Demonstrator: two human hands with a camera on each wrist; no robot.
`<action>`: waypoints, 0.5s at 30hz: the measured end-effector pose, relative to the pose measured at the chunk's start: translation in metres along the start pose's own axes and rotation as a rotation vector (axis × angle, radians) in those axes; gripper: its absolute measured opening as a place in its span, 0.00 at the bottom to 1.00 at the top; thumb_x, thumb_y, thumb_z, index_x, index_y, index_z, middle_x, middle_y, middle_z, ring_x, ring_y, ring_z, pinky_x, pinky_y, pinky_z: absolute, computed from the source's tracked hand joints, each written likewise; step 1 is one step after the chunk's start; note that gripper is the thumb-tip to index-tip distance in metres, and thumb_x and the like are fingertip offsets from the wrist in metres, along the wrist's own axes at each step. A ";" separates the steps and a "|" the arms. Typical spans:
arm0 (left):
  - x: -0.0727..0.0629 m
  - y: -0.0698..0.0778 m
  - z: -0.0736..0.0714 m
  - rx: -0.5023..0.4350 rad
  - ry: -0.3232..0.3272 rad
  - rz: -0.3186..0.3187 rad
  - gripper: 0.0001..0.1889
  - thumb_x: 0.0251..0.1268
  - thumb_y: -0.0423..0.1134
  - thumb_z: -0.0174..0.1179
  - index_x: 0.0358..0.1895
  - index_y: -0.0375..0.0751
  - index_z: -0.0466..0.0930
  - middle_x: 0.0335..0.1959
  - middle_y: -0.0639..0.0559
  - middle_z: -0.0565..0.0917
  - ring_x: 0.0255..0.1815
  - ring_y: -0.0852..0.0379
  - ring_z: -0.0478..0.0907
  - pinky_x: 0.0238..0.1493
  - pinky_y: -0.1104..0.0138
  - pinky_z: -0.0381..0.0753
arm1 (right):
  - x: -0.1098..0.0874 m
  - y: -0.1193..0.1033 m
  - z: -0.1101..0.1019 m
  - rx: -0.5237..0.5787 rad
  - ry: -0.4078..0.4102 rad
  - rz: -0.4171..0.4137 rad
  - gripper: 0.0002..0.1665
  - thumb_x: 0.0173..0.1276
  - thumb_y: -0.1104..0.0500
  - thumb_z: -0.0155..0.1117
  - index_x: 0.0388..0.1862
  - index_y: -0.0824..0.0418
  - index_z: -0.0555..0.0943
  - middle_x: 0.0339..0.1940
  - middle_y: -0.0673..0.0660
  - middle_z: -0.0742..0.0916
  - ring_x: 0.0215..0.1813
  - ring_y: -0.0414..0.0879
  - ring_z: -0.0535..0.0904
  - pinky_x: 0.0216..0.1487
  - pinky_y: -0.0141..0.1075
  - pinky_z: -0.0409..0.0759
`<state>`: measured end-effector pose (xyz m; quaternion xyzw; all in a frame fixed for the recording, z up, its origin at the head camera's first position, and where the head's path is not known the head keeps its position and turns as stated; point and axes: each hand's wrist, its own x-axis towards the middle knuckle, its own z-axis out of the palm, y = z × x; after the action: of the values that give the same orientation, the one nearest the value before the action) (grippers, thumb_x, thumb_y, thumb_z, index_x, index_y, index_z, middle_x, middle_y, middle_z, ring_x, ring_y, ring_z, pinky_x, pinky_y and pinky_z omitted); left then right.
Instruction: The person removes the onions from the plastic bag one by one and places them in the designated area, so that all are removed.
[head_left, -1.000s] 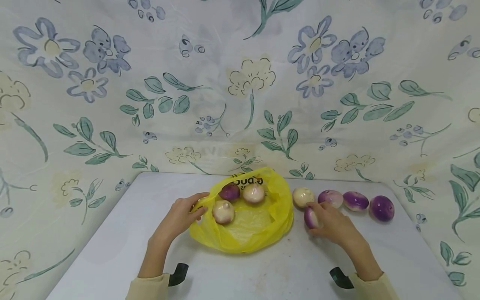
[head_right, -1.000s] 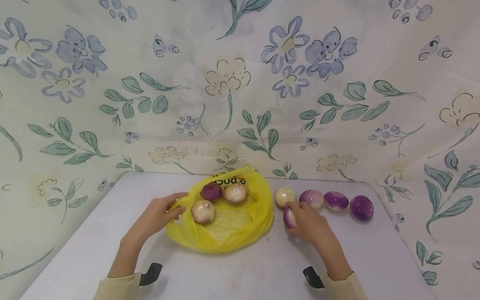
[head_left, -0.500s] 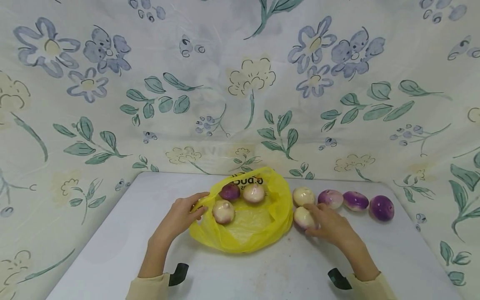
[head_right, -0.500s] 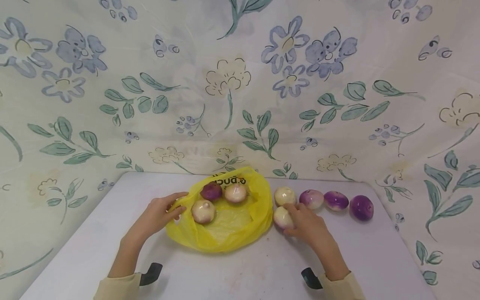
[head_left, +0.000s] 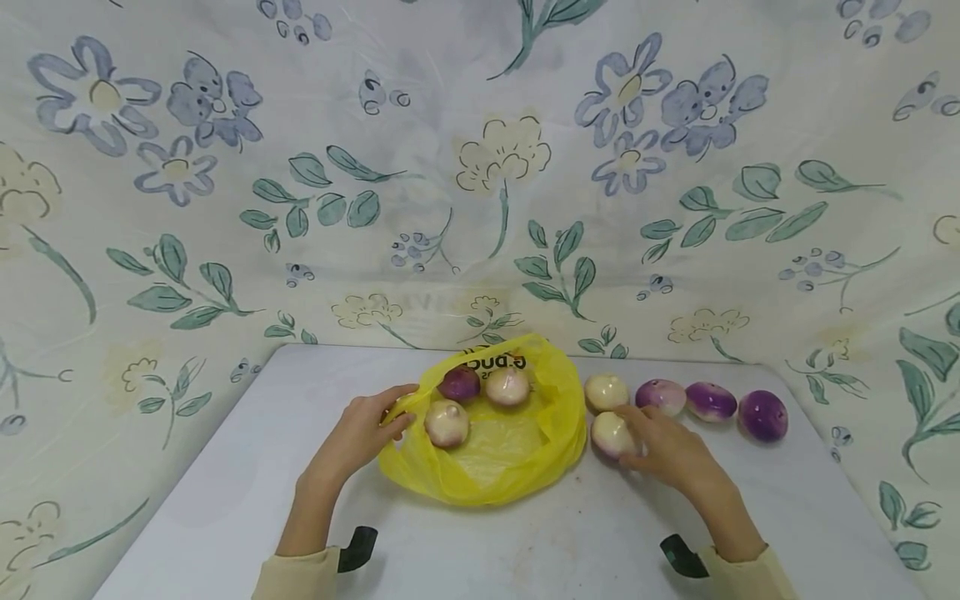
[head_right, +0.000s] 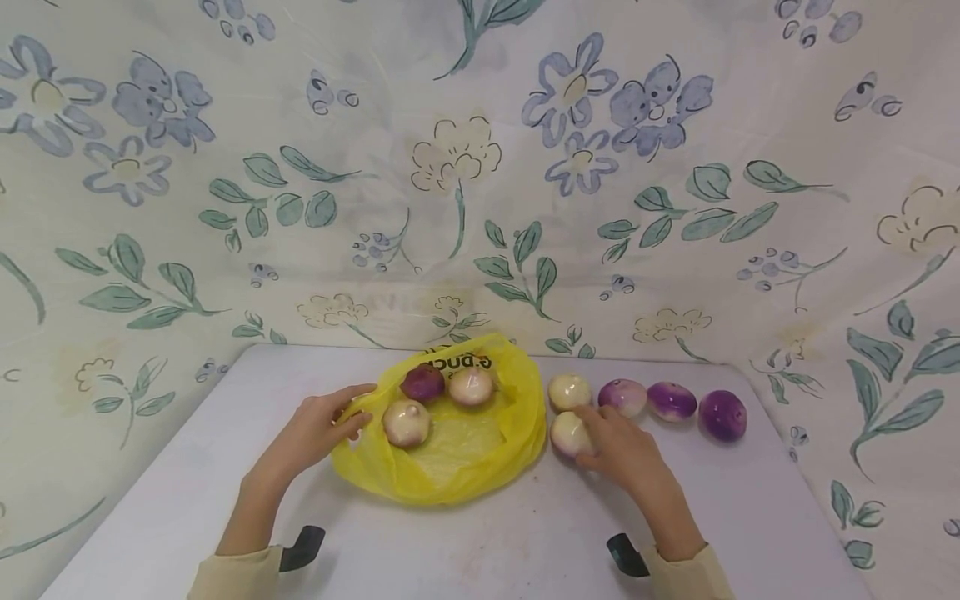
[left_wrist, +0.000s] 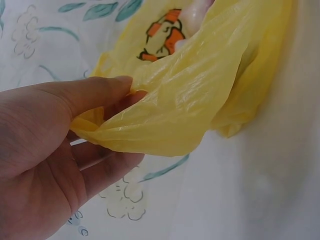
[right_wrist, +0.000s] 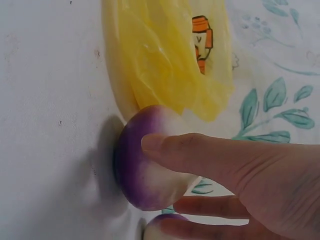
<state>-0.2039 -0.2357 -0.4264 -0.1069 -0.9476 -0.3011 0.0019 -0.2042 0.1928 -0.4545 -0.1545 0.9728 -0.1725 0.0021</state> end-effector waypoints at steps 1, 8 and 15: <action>0.000 0.000 0.000 0.000 0.000 0.000 0.24 0.68 0.39 0.61 0.67 0.44 0.72 0.38 0.50 0.86 0.29 0.61 0.79 0.37 0.69 0.80 | 0.000 0.000 0.000 -0.003 0.003 -0.002 0.40 0.55 0.52 0.77 0.66 0.53 0.72 0.55 0.65 0.81 0.50 0.58 0.82 0.46 0.57 0.81; 0.000 -0.001 0.000 -0.001 -0.002 0.012 0.24 0.68 0.39 0.61 0.67 0.44 0.72 0.37 0.50 0.85 0.29 0.60 0.78 0.37 0.69 0.80 | -0.004 0.001 -0.002 -0.004 0.056 -0.036 0.39 0.55 0.50 0.76 0.65 0.53 0.73 0.53 0.66 0.82 0.46 0.57 0.82 0.43 0.55 0.81; -0.001 0.000 -0.001 -0.003 0.004 -0.005 0.24 0.68 0.38 0.61 0.67 0.44 0.72 0.34 0.51 0.85 0.28 0.60 0.78 0.33 0.71 0.77 | 0.001 -0.007 -0.005 -0.010 0.057 -0.037 0.39 0.59 0.46 0.73 0.68 0.54 0.71 0.59 0.68 0.80 0.55 0.61 0.80 0.53 0.58 0.79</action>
<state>-0.2032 -0.2365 -0.4263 -0.1040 -0.9474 -0.3026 0.0028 -0.2029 0.1877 -0.4473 -0.1676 0.9703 -0.1720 -0.0295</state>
